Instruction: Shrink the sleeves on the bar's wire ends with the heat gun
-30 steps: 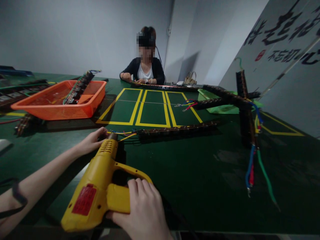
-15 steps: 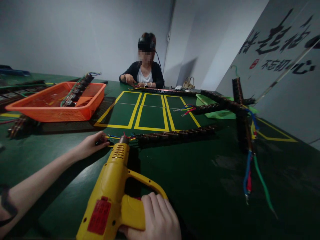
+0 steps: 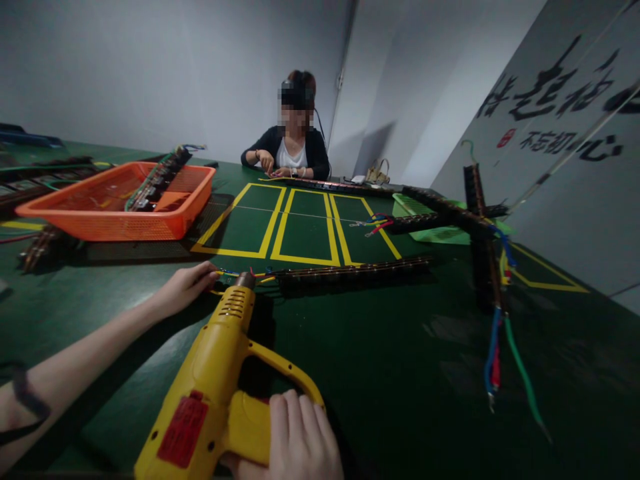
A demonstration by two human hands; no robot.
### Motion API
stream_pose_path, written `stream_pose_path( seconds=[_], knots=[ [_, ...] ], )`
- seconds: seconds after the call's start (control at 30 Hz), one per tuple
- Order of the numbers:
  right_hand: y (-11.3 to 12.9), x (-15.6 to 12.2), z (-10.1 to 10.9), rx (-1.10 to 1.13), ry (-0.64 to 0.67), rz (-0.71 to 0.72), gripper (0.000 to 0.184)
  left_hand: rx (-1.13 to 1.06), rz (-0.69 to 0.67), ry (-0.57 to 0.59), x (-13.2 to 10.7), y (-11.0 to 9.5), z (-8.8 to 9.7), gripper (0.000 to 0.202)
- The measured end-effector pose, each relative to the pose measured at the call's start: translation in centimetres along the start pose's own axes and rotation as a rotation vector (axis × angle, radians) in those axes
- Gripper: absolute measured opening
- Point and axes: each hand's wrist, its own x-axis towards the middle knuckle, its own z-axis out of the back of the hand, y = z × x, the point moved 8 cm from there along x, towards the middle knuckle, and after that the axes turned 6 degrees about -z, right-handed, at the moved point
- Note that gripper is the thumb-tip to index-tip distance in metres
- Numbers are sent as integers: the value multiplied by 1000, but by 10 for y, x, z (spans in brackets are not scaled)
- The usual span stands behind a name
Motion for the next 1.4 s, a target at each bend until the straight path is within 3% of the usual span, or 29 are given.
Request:
stream_pose_path(
  seconds=[0.23,0.4,0.67,0.83,1.03,1.2,1.4],
  knots=[
    [38,22,-12,71,-89,-165,69,54,14,-17,3,2,3,41],
    [44,27,-18,87,-103,-201,68,78,62,-24,3,8,6,41],
    [33,26,-18,155,-28,-188,66,100,30,0,0,5,6,39],
    [11,19,-9,160,66,-148,59,103,9,15,-2,1,6,38],
    [-16,-5,2,113,-23,-175,55,119,20,24,-2,-2,3,39],
    [-21,-11,3,85,-53,-188,56,94,-8,30,-2,-9,-1,38],
    [-10,-3,9,3,-8,-93,53,82,-30,-48,-6,-19,4,34]
  ],
)
